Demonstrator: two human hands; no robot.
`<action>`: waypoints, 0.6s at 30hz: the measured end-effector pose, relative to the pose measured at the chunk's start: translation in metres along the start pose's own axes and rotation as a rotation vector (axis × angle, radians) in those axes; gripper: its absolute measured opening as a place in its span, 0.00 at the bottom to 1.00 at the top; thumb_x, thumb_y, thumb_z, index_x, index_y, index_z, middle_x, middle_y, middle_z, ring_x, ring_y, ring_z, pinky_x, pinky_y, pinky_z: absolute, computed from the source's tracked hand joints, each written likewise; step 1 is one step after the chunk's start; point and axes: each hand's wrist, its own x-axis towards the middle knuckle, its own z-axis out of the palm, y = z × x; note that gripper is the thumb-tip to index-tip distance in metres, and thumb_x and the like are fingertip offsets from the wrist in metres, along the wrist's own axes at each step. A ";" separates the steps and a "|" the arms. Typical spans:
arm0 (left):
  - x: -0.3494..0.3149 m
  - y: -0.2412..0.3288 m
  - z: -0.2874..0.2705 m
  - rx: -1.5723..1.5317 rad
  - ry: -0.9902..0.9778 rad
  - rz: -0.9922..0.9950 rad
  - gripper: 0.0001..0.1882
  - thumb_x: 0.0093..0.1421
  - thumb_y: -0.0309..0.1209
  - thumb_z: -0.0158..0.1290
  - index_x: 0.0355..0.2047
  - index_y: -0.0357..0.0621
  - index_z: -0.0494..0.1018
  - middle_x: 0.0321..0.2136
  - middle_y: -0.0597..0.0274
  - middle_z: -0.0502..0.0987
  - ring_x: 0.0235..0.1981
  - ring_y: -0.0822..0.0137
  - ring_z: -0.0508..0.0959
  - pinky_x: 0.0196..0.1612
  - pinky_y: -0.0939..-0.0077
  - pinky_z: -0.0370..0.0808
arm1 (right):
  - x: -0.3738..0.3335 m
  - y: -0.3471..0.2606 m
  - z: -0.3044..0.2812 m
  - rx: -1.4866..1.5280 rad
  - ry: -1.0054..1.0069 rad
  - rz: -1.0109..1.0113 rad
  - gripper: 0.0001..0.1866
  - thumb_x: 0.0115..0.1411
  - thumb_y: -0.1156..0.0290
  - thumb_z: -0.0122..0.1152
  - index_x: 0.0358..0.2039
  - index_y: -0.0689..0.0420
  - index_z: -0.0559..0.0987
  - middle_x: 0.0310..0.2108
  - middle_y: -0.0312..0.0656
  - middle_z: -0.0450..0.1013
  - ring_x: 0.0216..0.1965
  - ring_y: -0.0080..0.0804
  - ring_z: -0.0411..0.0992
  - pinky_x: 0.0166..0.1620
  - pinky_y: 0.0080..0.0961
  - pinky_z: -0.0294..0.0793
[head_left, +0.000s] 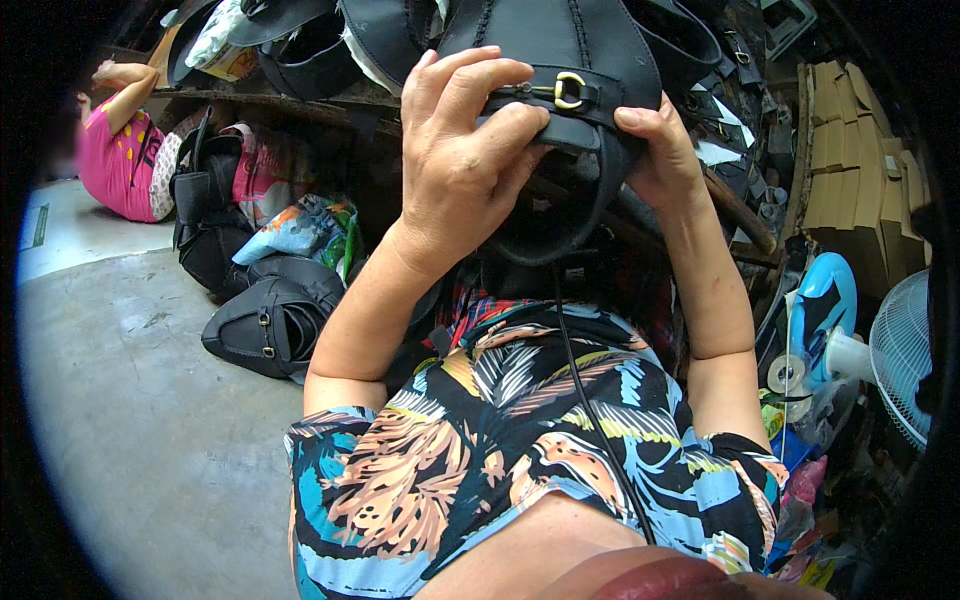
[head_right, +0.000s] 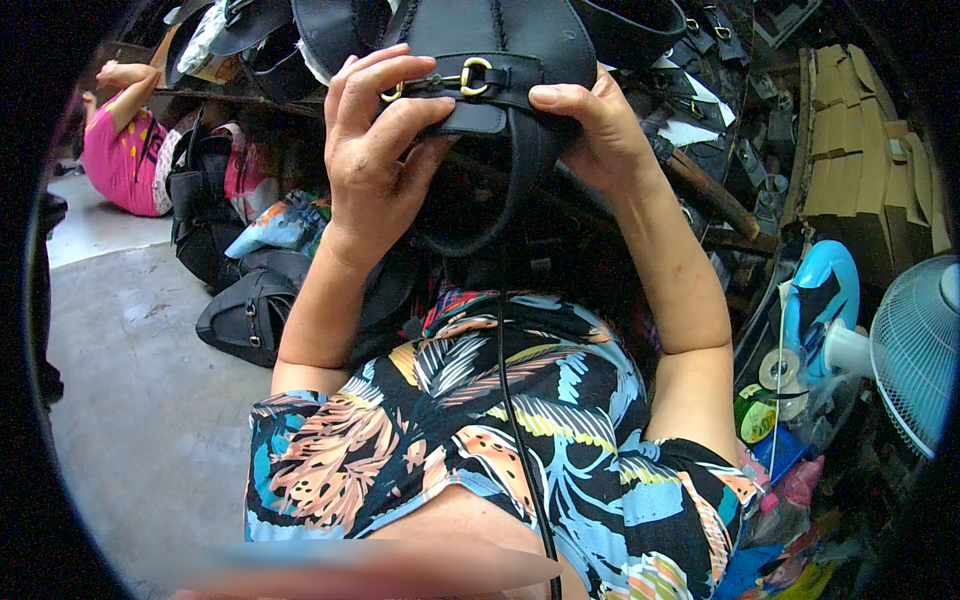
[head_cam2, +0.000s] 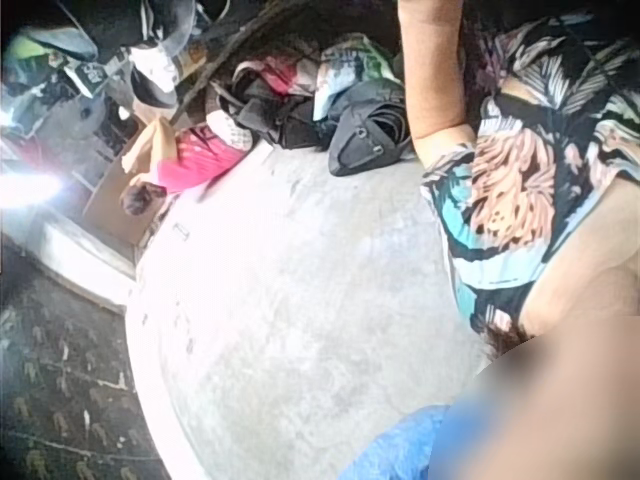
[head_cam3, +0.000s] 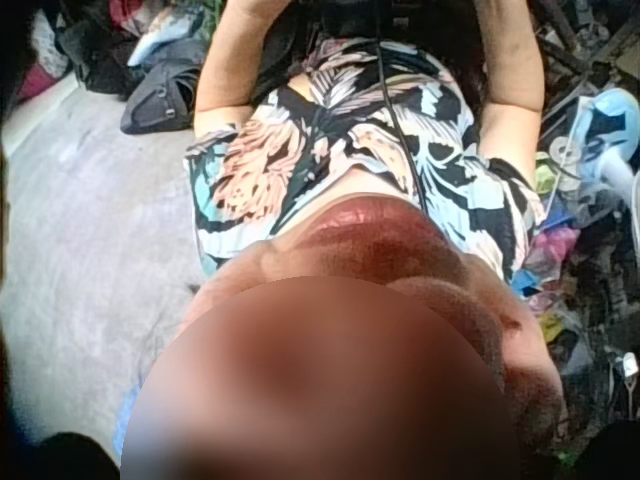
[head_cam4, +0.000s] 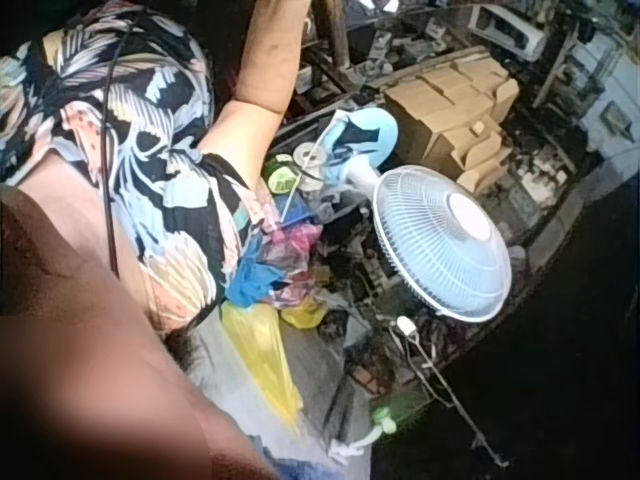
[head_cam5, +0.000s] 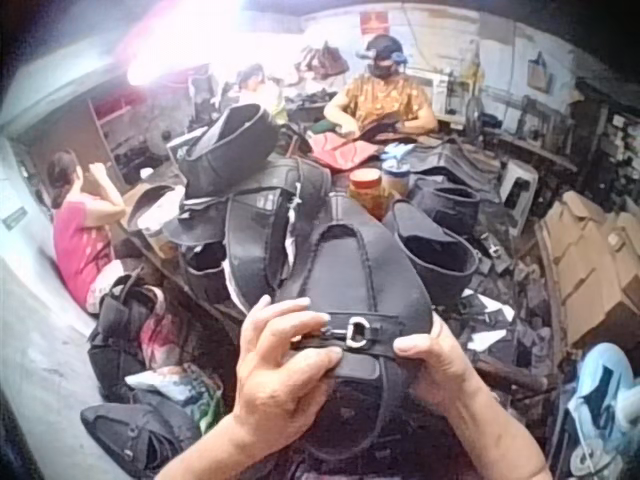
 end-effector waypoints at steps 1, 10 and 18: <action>-0.001 -0.001 0.003 -0.071 0.002 -0.032 0.14 0.42 0.26 0.64 0.32 0.47 0.77 0.46 0.57 0.73 0.52 0.52 0.70 0.59 0.52 0.60 | 0.000 0.000 0.000 -0.012 0.002 -0.014 0.16 0.50 0.76 0.63 0.41 0.63 0.76 0.34 0.40 0.78 0.34 0.27 0.78 0.41 0.26 0.80; -0.005 -0.020 -0.004 -0.388 0.069 -0.199 0.31 0.49 0.48 0.64 0.50 0.46 0.71 0.56 0.53 0.65 0.59 0.49 0.64 0.61 0.63 0.60 | -0.005 0.000 -0.018 0.058 0.018 -0.027 0.25 0.47 0.69 0.61 0.47 0.64 0.72 0.39 0.46 0.76 0.38 0.33 0.77 0.45 0.32 0.79; -0.025 -0.035 0.000 -1.574 -0.036 -1.060 0.25 0.53 0.32 0.63 0.49 0.38 0.68 0.40 0.57 0.77 0.40 0.66 0.80 0.47 0.70 0.78 | 0.001 0.000 -0.036 0.033 -0.067 -0.003 0.30 0.47 0.65 0.62 0.51 0.64 0.69 0.42 0.46 0.74 0.40 0.32 0.77 0.43 0.29 0.81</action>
